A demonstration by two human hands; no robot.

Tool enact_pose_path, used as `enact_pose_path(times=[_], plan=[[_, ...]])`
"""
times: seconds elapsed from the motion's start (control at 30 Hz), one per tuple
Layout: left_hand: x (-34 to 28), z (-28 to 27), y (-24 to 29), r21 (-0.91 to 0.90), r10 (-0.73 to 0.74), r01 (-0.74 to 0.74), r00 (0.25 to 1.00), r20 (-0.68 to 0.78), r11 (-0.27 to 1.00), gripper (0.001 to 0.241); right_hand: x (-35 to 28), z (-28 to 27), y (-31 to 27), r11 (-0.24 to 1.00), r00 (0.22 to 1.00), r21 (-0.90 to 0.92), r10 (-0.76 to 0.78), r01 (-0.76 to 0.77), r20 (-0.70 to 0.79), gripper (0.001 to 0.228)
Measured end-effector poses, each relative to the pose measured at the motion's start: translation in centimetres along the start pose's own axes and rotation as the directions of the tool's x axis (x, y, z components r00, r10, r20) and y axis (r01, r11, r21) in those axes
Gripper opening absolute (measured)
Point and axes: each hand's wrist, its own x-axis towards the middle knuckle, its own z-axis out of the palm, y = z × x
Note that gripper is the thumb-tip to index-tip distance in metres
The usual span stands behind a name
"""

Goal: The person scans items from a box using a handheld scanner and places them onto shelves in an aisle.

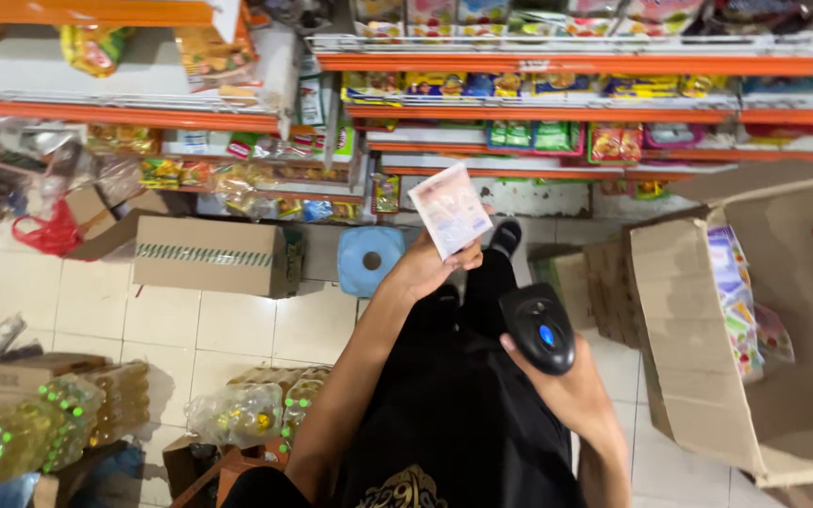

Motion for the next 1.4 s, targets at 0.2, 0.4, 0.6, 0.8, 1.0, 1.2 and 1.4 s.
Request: enact_pose_path(times=[0.2, 0.4, 0.6, 0.8, 1.0, 1.2, 1.4], plan=[[-0.2, 3.4, 0.4, 0.478, 0.043, -0.017, 0.998, -0.044, 0.878, 0.043, 0.7, 1.1, -0.9, 0.970, 0.973, 0.104, 0.226, -0.221, -0.043, 0.031], [-0.5, 3.5, 0.8, 0.523, 0.009, 0.044, 0.995, -0.099, 0.851, 0.042, 0.6, 0.8, -0.4, 0.965, 0.979, 0.165, 0.198, -0.203, 0.047, 0.028], [-0.3, 3.5, 5.2, 0.991, 0.326, 0.023, 0.943, -0.065, 0.131, 0.039, 1.5, 0.2, -0.2, 0.868, 0.971, 0.458, 0.236, -0.189, -0.048, 0.016], [-2.3, 5.0, 7.3, 0.464, 0.165, -0.117, 0.984, -0.064, 0.878, 0.060, 3.4, -1.2, -1.3, 0.960, 0.968, 0.273, 0.121, -0.059, -0.217, 0.014], [-0.1, 10.2, 8.6, 0.911, 0.220, -0.300, 0.945, 0.242, 0.285, 0.052, 7.2, -0.7, -3.0, 0.826, 0.980, 0.535, -0.099, 0.177, -0.170, 0.027], [3.1, 16.2, 11.9, 0.989, -0.132, -0.061, 0.988, 0.080, 0.137, 0.042, 11.8, -1.2, 1.3, 0.736, 0.948, 0.677, 0.208, 0.011, -0.242, 0.041], [8.8, 20.3, 17.1, 0.931, -0.062, -0.340, 0.935, 0.350, 0.132, 0.039, 15.2, -5.7, -3.0, 0.810, 0.973, 0.539, -0.193, 0.231, -0.127, 0.029]])
